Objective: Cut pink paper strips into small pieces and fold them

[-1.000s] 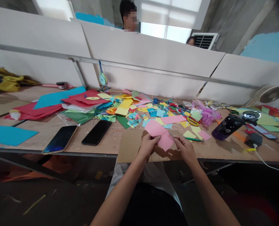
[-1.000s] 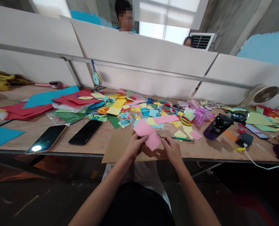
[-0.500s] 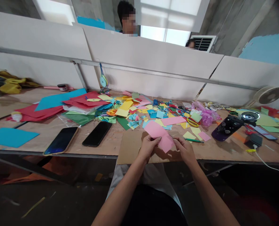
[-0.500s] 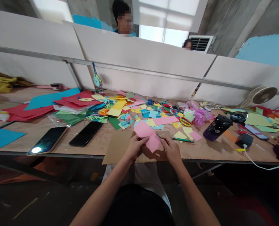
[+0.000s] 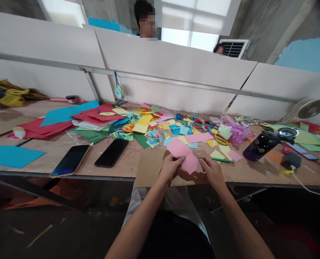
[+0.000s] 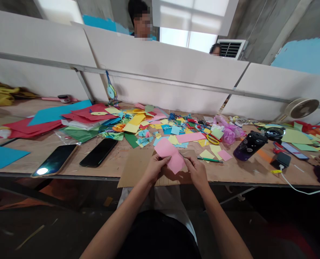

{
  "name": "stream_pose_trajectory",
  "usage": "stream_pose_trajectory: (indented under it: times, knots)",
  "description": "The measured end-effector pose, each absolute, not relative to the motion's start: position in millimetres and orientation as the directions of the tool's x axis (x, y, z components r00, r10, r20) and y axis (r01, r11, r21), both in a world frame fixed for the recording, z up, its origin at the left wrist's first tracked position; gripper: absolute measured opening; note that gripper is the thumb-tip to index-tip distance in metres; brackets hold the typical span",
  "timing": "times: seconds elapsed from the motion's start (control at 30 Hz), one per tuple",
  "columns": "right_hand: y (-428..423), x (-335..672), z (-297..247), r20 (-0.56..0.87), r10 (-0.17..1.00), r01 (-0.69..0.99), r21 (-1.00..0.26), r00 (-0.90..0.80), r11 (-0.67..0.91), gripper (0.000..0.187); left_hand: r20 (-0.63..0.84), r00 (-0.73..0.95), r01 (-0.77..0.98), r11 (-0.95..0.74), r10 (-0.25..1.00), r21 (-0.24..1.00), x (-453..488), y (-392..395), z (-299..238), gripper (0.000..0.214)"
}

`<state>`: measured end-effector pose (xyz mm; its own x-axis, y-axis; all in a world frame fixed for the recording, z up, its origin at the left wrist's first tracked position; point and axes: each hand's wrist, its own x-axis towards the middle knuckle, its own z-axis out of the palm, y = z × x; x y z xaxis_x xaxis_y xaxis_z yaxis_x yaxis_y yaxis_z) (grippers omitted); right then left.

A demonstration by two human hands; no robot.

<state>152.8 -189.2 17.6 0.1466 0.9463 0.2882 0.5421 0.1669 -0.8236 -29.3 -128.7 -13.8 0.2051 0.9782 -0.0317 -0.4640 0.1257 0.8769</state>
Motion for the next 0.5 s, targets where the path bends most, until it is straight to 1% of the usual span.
stream_pose_trajectory:
  times: [0.13,0.33,0.5]
  knots:
    - [-187.8,152.4,16.3,0.264,0.955,0.508,-0.846,0.136,0.162,0.037,-0.034,0.245,-0.497,0.155,0.969,0.854,-27.9,-130.3,-13.7,0.045]
    - [-187.0,149.3,18.1,0.275,0.954,0.507,-0.843,0.123,0.178,0.035,-0.06,0.323,-0.533,0.234,0.944,0.813,-28.2,-135.4,-8.0,0.046]
    - [-188.0,146.5,21.4,0.294,0.947,0.518,-0.834,0.129,0.188,0.036,-0.071,0.328,-0.525,0.244,0.942,0.815,-29.3,-136.9,-4.8,0.045]
